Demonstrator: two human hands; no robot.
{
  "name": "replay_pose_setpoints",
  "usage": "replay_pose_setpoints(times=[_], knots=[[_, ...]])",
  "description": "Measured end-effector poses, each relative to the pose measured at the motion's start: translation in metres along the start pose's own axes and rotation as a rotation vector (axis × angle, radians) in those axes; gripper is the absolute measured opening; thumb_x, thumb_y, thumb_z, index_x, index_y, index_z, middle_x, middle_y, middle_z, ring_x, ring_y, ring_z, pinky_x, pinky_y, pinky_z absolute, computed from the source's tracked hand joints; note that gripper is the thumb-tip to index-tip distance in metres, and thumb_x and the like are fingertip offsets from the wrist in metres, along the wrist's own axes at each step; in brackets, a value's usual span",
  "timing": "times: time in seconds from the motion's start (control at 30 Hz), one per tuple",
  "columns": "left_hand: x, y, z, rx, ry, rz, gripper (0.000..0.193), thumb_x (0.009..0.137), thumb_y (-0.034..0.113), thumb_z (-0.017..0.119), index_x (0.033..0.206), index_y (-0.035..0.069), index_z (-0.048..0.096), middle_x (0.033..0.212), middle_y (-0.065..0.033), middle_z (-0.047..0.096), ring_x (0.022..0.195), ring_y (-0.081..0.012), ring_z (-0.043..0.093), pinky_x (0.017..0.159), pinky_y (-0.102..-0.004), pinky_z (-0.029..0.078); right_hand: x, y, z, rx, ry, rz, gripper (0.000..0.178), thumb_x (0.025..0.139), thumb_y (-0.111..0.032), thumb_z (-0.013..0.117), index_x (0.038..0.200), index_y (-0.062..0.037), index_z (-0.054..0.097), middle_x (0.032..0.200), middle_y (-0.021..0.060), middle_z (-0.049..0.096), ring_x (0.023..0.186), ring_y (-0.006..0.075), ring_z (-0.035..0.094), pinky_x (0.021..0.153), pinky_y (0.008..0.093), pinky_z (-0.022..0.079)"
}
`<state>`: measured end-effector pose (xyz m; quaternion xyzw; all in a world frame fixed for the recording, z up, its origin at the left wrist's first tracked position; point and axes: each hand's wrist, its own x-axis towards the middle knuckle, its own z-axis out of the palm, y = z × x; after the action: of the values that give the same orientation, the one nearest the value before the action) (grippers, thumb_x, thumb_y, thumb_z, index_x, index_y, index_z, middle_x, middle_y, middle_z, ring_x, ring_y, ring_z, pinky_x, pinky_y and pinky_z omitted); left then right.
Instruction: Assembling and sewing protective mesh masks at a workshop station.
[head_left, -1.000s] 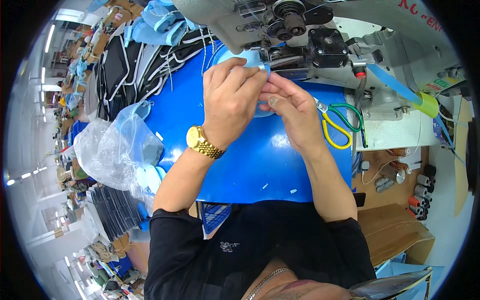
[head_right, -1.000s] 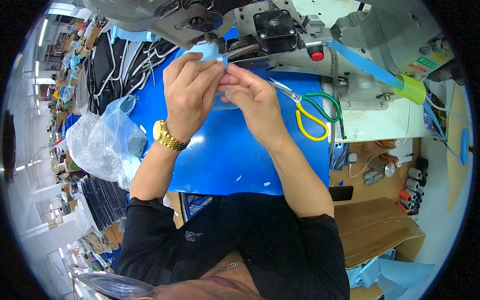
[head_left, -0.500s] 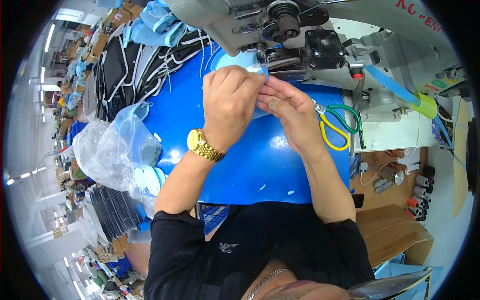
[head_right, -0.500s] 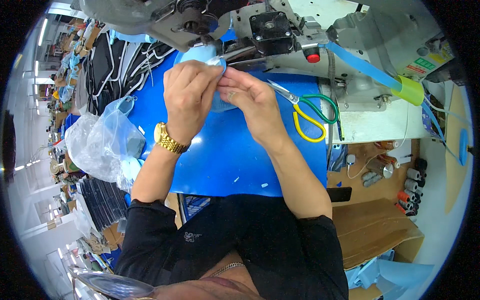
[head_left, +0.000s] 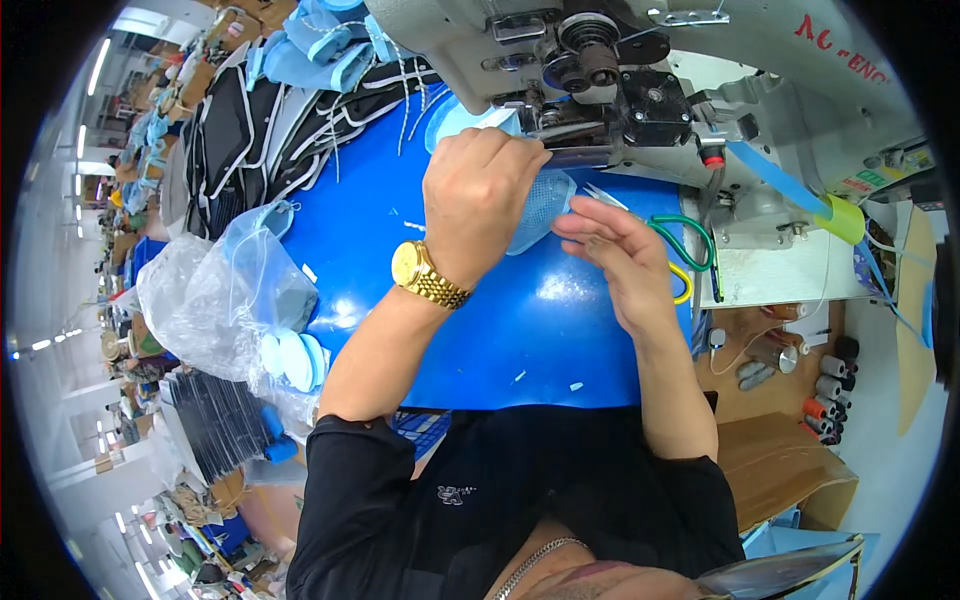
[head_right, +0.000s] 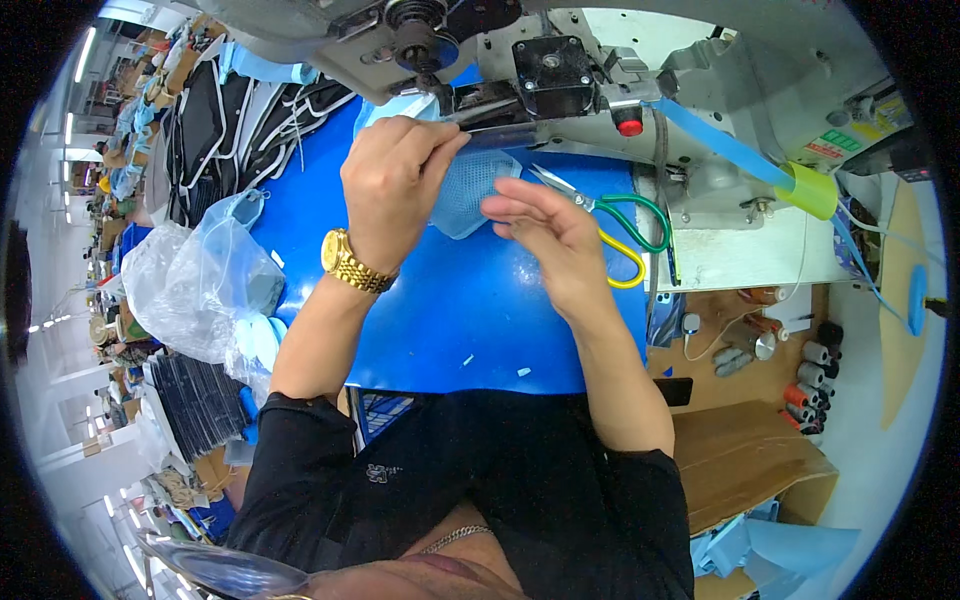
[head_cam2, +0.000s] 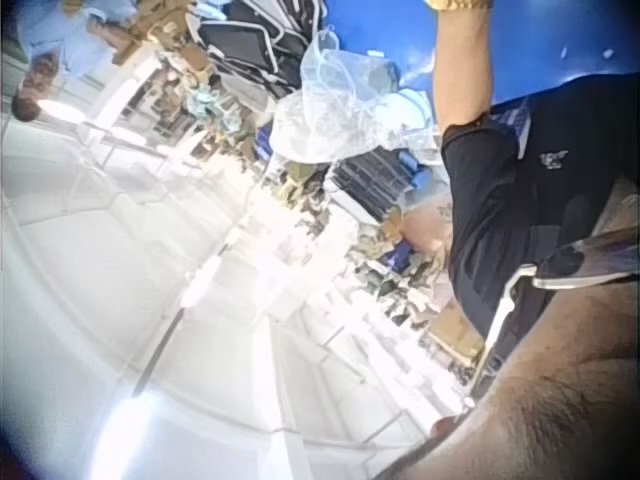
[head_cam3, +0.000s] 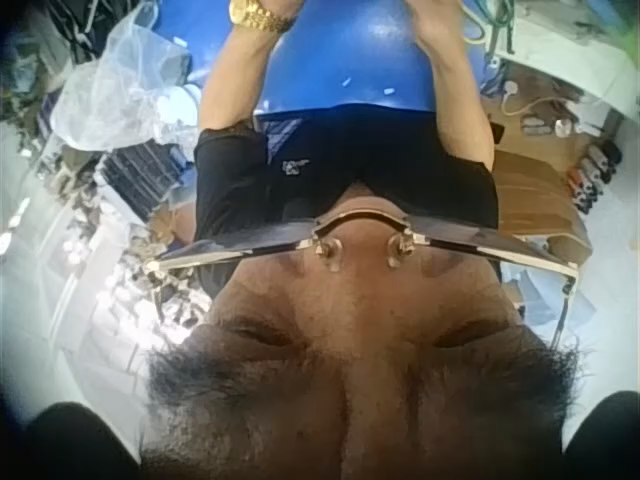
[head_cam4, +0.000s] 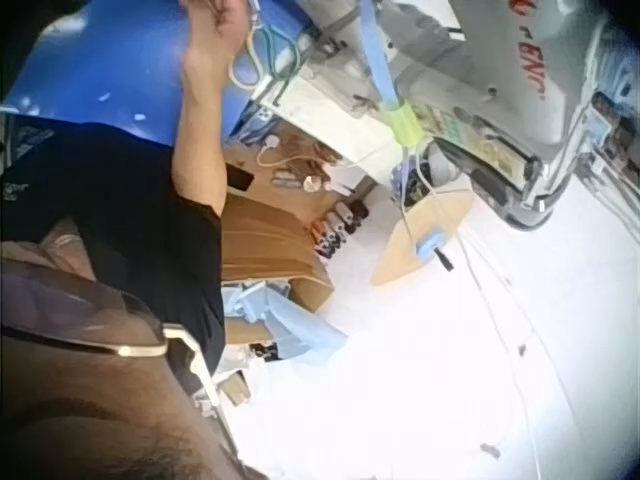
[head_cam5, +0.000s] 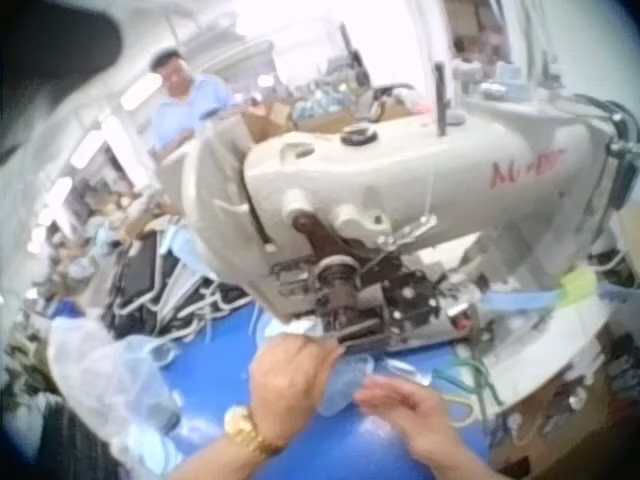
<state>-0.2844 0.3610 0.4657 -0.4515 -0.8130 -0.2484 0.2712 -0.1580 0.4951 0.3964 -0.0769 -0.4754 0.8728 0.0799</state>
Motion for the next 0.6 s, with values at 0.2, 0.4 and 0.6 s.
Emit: replay_pose_setpoints(times=[0.2, 0.4, 0.6], knots=[[-0.003, 0.006, 0.003, -0.079, 0.042, -0.008, 0.010, 0.077, 0.003, 0.072, 0.086, 0.007, 0.069, 0.084, -0.0058, 0.069, 0.077, -0.0246, 0.064, 0.069, -0.0343, 0.049, -0.039, -0.037, -0.043, -0.264, 0.132, -0.071, 0.033, 0.091, 0.003, 0.050, 0.123, 0.0027, 0.059, 0.108, 0.0140, 0.068, 0.099, 0.0184, 0.065, 0.090, 0.0301, 0.050], [-0.010, 0.004, 0.015, -0.150, 0.104, -0.020, 0.014, 0.076, -0.001, 0.070, 0.088, 0.006, 0.068, 0.087, -0.0070, 0.070, 0.080, -0.0244, 0.065, 0.071, -0.0341, 0.051, -0.072, -0.081, -0.075, -0.450, 0.307, -0.198, 0.032, 0.091, 0.005, 0.050, 0.121, 0.0049, 0.059, 0.106, 0.0141, 0.069, 0.099, 0.0195, 0.065, 0.090, 0.0304, 0.050], [-0.013, 0.001, 0.015, -0.180, 0.182, -0.016, 0.013, 0.075, 0.000, 0.068, 0.087, 0.005, 0.066, 0.086, -0.0056, 0.068, 0.081, -0.0239, 0.063, 0.072, -0.0358, 0.049, -0.074, -0.214, -0.107, -1.005, 0.705, -0.788, 0.031, 0.095, -0.008, 0.054, 0.124, 0.0040, 0.060, 0.121, 0.0156, 0.064, 0.111, 0.0224, 0.061, 0.101, 0.0348, 0.044]])
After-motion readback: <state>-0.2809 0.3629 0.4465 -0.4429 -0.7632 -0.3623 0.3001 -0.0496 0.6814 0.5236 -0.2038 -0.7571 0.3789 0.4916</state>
